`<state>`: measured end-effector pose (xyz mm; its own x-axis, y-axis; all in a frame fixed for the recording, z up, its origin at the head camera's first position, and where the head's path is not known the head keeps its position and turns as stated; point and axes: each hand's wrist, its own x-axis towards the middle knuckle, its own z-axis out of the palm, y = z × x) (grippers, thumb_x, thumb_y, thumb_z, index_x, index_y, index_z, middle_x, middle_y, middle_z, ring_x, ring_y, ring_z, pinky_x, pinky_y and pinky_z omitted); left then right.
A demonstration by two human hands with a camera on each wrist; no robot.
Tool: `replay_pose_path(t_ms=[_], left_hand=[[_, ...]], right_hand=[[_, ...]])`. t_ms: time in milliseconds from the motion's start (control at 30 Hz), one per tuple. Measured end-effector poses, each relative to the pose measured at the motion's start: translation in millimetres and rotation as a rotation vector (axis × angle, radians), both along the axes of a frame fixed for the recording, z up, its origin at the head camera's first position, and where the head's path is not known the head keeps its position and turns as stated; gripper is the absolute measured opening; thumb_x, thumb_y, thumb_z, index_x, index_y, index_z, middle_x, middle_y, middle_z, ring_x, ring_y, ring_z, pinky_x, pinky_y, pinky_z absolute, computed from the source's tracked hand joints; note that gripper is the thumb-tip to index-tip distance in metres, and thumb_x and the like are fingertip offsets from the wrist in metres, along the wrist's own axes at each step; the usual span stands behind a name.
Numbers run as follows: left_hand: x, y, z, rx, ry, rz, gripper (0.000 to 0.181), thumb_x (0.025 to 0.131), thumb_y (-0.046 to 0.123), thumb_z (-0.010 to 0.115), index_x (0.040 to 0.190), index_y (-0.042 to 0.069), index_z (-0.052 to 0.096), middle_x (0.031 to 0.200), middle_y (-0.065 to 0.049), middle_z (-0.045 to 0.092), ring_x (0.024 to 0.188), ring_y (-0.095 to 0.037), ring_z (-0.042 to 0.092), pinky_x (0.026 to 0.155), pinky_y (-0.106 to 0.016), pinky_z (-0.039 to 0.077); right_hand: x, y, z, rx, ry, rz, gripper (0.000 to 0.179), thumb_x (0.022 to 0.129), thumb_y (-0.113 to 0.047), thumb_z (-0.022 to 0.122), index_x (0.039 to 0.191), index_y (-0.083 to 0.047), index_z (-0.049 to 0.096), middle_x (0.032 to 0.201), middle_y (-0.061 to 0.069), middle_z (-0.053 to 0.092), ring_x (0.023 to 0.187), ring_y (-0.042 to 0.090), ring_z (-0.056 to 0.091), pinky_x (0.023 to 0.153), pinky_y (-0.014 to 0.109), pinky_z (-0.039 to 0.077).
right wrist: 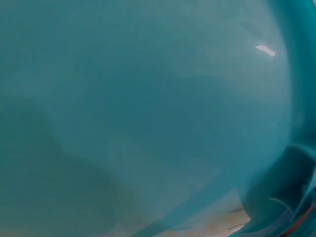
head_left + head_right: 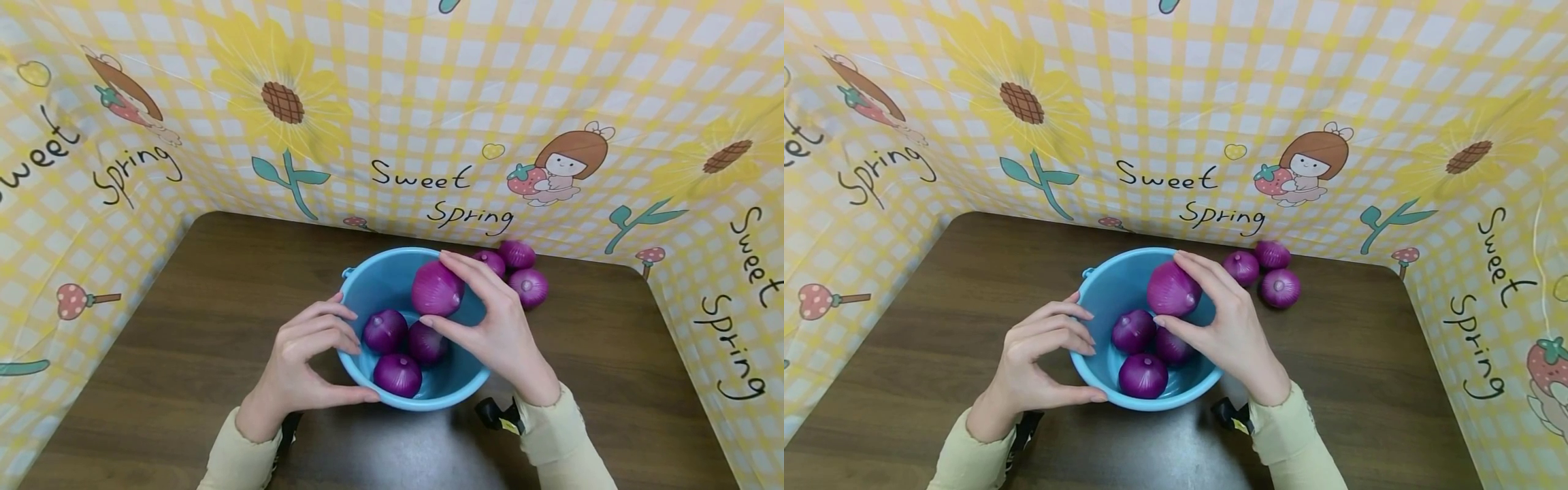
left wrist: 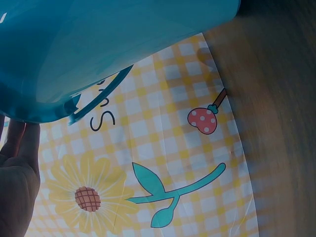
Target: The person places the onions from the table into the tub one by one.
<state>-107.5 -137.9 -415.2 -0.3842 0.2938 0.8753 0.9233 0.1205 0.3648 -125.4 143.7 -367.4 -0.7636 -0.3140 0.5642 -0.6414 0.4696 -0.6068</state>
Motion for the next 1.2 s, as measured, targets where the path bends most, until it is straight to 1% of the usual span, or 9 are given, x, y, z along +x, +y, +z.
replay_pose_path(t_ms=[333,433,600,800,967,1200], left_hand=[[0.1,0.6,0.5,0.003,0.003,-0.001,0.048,0.069,0.049,0.094,0.079,0.01,0.068,0.08,-0.004,0.069,0.093,-0.03,0.064,0.107,-0.057,0.044],[0.1,0.6,0.4,0.002,0.002,0.0,0.048,0.069,0.049,0.094,0.078,0.01,0.068,0.08,-0.003,0.068,0.092,-0.03,0.064,0.107,-0.057,0.044],[0.1,0.8,0.4,0.001,0.0,0.001,0.049,0.069,0.05,0.094,0.078,0.009,0.068,0.08,-0.003,0.069,0.092,-0.03,0.064,0.107,-0.057,0.044],[0.0,1.1,1.3,0.003,-0.001,0.0,0.049,0.069,0.049,0.094,0.078,0.009,0.068,0.08,-0.003,0.069,0.092,-0.03,0.064,0.107,-0.058,0.044],[0.6,1.2,2.2,0.004,-0.004,0.0,0.048,0.069,0.049,0.094,0.078,0.01,0.068,0.08,-0.003,0.068,0.092,-0.03,0.064,0.107,-0.057,0.044],[0.6,1.2,1.8,0.005,-0.006,-0.001,0.047,0.069,0.049,0.094,0.079,0.01,0.068,0.08,-0.003,0.069,0.092,-0.03,0.064,0.107,-0.057,0.044]], right_hand=[[-0.2,0.6,0.2,0.017,-0.029,-0.006,0.08,0.076,-0.019,0.093,0.147,-0.014,0.056,0.148,-0.003,0.053,0.134,0.019,0.051,0.105,0.044,0.049],[0.1,0.6,0.5,0.014,-0.029,-0.005,0.079,0.077,-0.019,0.093,0.146,-0.012,0.056,0.148,-0.003,0.053,0.133,0.019,0.052,0.104,0.044,0.05],[1.0,0.6,1.0,0.009,-0.03,-0.01,0.077,0.078,-0.019,0.092,0.146,-0.013,0.057,0.147,-0.003,0.054,0.132,0.019,0.052,0.103,0.043,0.051],[2.8,2.8,1.8,0.007,-0.011,-0.018,0.075,0.078,-0.019,0.091,0.146,-0.017,0.057,0.146,-0.003,0.055,0.132,0.019,0.052,0.106,0.041,0.048],[4.0,6.0,2.6,0.002,-0.005,-0.023,0.075,0.078,-0.018,0.092,0.145,-0.018,0.058,0.145,-0.003,0.055,0.132,0.019,0.052,0.107,0.04,0.047],[6.1,9.1,4.1,-0.023,-0.003,-0.033,0.077,0.075,-0.014,0.093,0.143,-0.014,0.059,0.144,-0.002,0.057,0.133,0.019,0.052,0.108,0.038,0.046]])
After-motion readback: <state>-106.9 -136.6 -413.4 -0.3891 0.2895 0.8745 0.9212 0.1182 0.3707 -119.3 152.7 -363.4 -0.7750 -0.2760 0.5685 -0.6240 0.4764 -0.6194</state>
